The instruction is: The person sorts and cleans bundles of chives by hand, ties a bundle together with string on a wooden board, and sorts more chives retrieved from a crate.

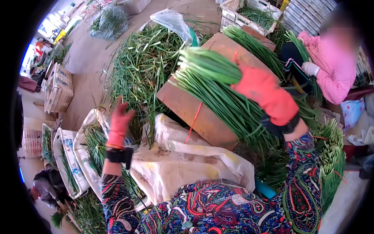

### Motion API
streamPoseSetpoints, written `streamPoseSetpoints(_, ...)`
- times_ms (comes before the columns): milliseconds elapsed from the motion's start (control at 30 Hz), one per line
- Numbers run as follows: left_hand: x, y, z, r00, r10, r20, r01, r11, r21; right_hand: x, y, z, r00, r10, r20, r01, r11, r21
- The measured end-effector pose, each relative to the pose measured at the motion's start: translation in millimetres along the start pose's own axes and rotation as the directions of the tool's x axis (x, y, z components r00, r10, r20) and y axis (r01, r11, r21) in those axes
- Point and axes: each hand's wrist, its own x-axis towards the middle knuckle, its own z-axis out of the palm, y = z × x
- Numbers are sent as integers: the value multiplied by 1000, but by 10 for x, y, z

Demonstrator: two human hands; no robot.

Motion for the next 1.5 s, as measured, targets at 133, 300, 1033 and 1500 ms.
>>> streamPoseSetpoints(133,-6,1223,783,860,342,378,-509,616,601,415,-16,544,998,54,21,-54,998,12)
streamPoseSetpoints(300,305,1486,1425,620,630,468,-760,332,559,490,42,844,994,90,-54,-90,996,2)
streamPoseSetpoints(1033,625,1890,1720,527,729,437,-808,269,525,2123,156,835,470,-876,-111,783,472,-406)
streamPoseSetpoints(1500,622,1871,1707,521,752,403,-819,307,486,1815,-935,-685,833,-534,144,500,839,217)
